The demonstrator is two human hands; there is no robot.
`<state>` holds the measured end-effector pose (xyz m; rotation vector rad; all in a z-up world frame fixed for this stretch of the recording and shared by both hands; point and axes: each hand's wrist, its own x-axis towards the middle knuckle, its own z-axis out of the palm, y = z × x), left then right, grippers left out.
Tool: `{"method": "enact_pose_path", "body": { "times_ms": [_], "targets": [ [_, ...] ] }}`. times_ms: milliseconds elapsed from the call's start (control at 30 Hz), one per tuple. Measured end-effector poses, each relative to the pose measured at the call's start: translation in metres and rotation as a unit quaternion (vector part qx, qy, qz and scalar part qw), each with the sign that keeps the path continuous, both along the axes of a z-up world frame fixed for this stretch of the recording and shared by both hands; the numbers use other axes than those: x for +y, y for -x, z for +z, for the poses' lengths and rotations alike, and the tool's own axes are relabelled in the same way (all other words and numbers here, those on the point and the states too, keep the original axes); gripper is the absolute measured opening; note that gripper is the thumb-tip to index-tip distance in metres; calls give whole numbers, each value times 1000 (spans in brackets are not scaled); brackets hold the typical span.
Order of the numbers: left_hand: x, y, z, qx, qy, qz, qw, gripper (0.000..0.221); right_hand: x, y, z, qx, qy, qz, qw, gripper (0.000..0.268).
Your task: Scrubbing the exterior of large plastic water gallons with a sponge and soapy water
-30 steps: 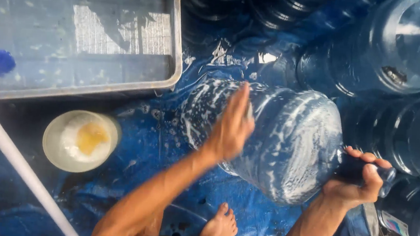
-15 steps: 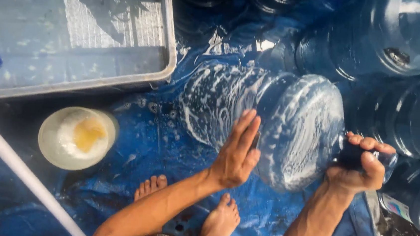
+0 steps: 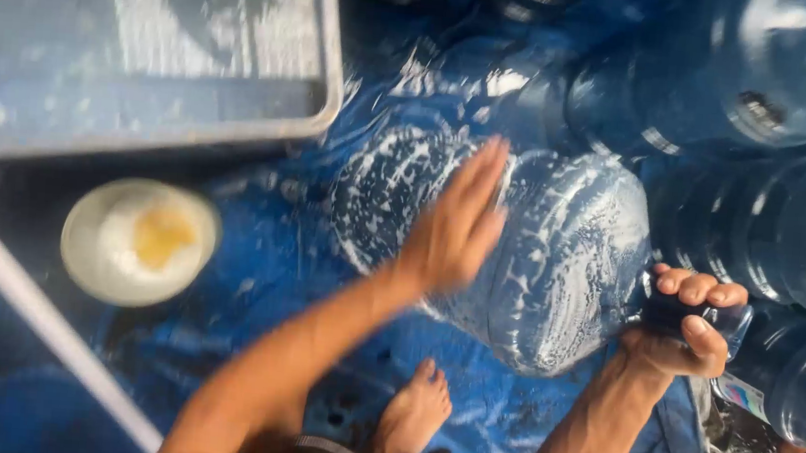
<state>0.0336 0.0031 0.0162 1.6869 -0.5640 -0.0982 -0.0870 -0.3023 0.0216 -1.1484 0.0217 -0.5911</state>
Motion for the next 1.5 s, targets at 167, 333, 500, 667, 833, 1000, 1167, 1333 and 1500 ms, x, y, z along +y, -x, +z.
{"method": "enact_pose_path", "body": {
  "times_ms": [167, 333, 500, 667, 833, 1000, 1167, 1333, 1500],
  "targets": [
    [-46, -141, -75, 203, -169, -143, 954, 78, 40, -10, 19, -40, 63, 121, 990, 35],
    [15, -50, -29, 169, -69, -148, 972, 60, -8, 30, -8, -20, 9, 24, 999, 45],
    [34, 34, -1, 89, -89, -61, 990, 67, -37, 42, -18, -9, 2, 24, 1000, 42],
    [5, -55, -47, 188, -60, -76, 977, 66, -7, 21, -6, -26, 19, 72, 997, 39],
    [39, 46, -14, 19, -33, -9, 999, 61, -7, 6, 3, 61, -57, -111, 990, 31],
    [24, 6, -49, 116, -20, 57, 991, 66, -7, 19, -4, 13, -15, 12, 1000, 36],
    [9, -132, -152, 293, -214, -126, 923, 61, 0, 1, -2, -19, 28, 95, 995, 40],
    [38, -70, -89, 198, -170, -115, 958, 65, -26, 21, -16, 29, 14, -54, 998, 39],
    [62, 82, -125, -24, -77, 9, 997, 65, -23, -11, 0, 93, -117, -205, 967, 22]
  ]
}}
